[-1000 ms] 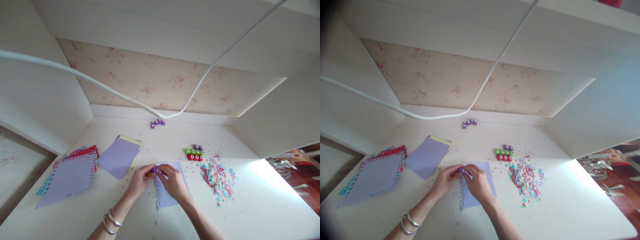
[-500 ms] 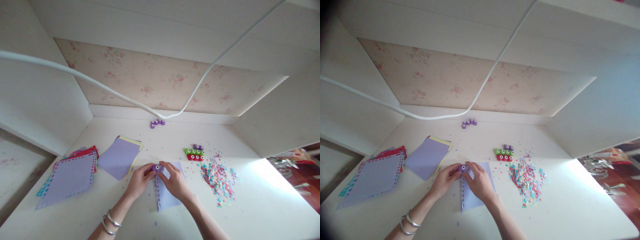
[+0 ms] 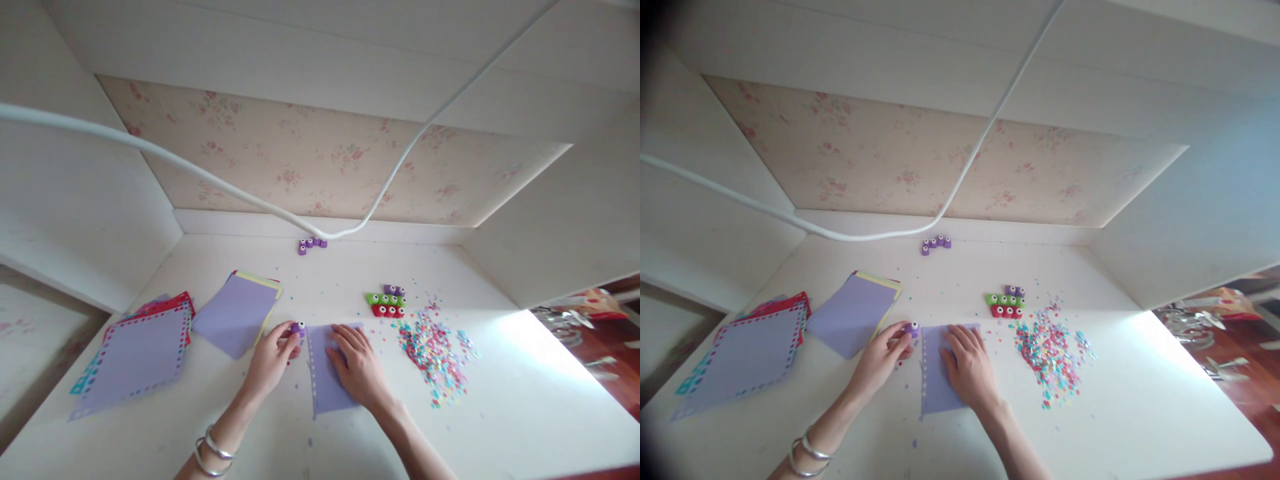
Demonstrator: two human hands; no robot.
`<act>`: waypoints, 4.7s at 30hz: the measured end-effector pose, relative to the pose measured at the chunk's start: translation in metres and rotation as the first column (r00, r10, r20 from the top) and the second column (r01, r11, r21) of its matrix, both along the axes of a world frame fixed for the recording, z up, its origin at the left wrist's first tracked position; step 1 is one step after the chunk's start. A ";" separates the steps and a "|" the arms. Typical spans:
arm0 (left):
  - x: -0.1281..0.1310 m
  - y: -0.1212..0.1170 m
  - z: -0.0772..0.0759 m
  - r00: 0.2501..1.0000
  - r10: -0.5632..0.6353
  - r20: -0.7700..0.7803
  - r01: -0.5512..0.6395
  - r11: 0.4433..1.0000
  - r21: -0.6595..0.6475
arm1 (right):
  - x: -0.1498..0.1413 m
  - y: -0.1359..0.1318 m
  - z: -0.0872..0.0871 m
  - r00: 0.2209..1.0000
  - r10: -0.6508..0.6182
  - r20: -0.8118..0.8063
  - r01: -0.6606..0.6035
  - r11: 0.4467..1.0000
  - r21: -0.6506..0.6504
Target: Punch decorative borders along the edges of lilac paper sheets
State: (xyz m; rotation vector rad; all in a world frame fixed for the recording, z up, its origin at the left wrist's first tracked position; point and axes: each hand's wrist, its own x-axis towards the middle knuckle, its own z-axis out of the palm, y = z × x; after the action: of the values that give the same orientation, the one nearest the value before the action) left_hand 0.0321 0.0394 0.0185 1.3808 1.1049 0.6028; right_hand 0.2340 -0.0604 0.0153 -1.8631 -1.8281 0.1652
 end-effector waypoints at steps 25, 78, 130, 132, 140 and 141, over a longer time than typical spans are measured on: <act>0.029 -0.034 0.004 0.981 -0.178 0.083 0.174 0.983 0.050 | 0.084 0.047 0.063 0.971 -0.218 -0.099 0.199 0.964 -0.177; 0.018 -0.032 0.005 0.986 -0.164 0.026 0.156 0.969 0.193 | 0.026 0.105 0.036 0.979 0.204 0.003 -0.200 0.963 -0.178; 0.010 0.034 -0.010 0.999 0.030 -0.036 -0.014 0.930 0.367 | 0.082 0.047 0.065 0.794 -0.281 -0.539 0.182 0.956 -0.229; 0.010 0.035 -0.010 0.999 0.019 -0.034 -0.005 0.934 0.358 | 0.080 0.047 0.066 0.670 -0.272 -0.691 0.084 0.953 -0.293; 0.008 0.036 -0.009 0.999 -0.049 -0.017 0.052 0.930 0.365 | 0.063 0.049 0.053 0.222 -0.443 -0.869 -0.332 0.804 -0.494; 0.008 0.036 -0.009 0.998 -0.057 -0.015 0.059 0.928 0.369 | 0.059 0.050 0.048 0.222 -0.453 -0.864 -0.344 0.792 -0.504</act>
State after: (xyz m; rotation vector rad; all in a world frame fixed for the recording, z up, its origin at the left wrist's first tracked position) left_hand 0.0400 0.0756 0.0091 1.7320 0.9806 0.7942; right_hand 0.2933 -0.0103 0.0638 -1.4284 -0.6967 1.7247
